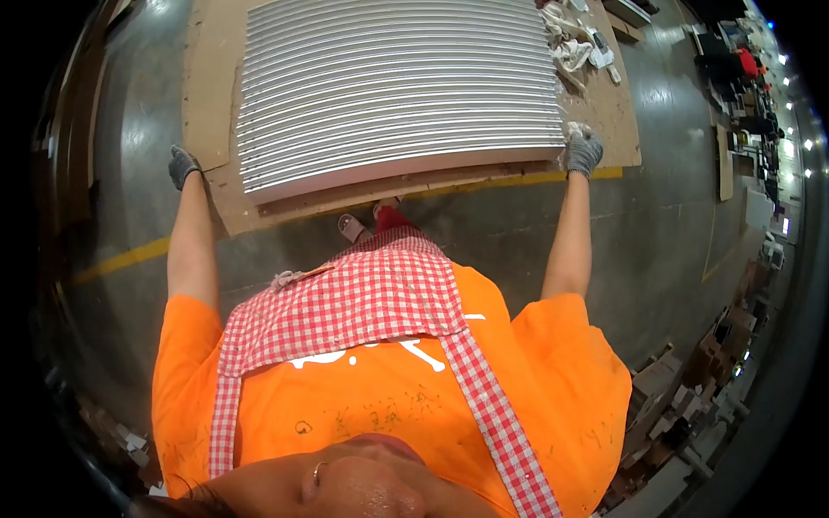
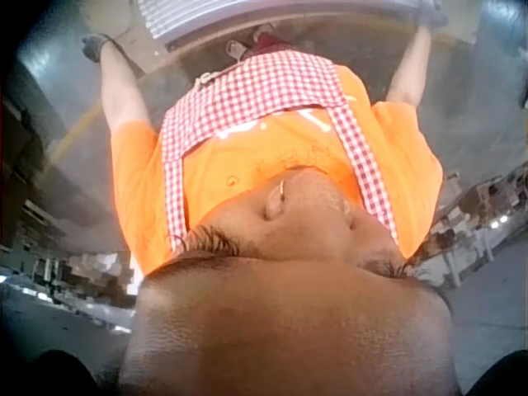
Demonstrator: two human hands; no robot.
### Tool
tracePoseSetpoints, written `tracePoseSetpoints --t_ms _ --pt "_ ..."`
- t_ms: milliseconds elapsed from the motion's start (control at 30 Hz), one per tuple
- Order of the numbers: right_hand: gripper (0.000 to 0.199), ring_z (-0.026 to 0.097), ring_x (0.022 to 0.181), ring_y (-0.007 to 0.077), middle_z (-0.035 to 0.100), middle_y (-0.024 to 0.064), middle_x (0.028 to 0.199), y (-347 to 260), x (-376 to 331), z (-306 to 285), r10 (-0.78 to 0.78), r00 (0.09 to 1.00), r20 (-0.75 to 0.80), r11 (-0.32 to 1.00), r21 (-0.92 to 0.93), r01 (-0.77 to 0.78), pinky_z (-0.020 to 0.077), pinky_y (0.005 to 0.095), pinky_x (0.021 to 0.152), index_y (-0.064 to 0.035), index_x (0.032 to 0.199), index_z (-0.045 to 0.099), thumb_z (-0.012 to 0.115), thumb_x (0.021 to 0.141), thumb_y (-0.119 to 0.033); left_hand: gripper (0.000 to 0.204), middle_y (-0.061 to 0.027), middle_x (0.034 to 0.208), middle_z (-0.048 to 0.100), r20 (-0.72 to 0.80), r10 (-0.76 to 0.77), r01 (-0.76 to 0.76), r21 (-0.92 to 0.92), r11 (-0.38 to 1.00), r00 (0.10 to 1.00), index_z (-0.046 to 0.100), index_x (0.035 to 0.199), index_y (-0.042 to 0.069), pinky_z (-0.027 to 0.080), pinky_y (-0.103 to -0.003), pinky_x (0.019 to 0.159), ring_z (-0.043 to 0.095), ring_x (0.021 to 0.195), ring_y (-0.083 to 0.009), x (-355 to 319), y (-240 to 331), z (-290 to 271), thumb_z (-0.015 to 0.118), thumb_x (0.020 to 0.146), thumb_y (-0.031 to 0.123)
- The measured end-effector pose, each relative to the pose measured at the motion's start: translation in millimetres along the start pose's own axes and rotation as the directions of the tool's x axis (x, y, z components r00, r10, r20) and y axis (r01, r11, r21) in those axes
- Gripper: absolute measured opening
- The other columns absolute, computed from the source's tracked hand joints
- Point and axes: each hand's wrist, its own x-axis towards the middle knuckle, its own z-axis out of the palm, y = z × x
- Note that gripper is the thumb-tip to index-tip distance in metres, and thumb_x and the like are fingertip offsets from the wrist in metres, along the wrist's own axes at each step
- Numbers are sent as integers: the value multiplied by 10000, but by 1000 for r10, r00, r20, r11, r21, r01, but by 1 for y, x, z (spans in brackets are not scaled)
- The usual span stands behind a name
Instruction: The person stacks long, thin metal rods on a cardboard sheet in a workshop. They pick up the rods one by one or in small groups and arrange them into a neat pile, occasionally adjusting the alignment of the stack.
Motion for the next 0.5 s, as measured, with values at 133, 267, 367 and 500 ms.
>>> tracePoseSetpoints --t_ms 133,267,367,500 --pt "252 658 760 177 736 89 862 -32 -25 6 -74 997 20 990 -122 76 521 327 751 -13 976 744 782 798 -186 723 -231 1171 680 -26 -8 9 14 1000 1000 709 1122 1 487 -507 937 642 1110 -395 4 -7 1 325 970 595" --pt "252 679 798 217 745 107 911 -50 -33 0 -112 994 16 963 -244 113 522 342 766 -4 993 736 751 810 -178 723 -231 1156 686 -18 -24 24 12 1000 1000 713 1109 0 488 -504 931 643 1105 -396 -4 3 -2 326 968 595" --pt "261 694 834 240 743 140 925 -14 -14 1 -114 991 -75 960 -264 91 528 348 796 4 1003 735 748 794 -151 711 -227 1146 690 -32 41 -42 -3 999 999 716 1097 0 488 -508 927 646 1099 -396 -2 3 5 335 967 586" --pt "272 700 861 252 737 172 952 -26 -29 3 -99 995 20 995 -23 100 534 344 806 16 1024 733 743 792 -125 704 -231 1143 690 -38 -3 2 -7 1000 999 716 1093 -5 485 -513 926 648 1094 -398 -2 -1 -1 349 962 581"
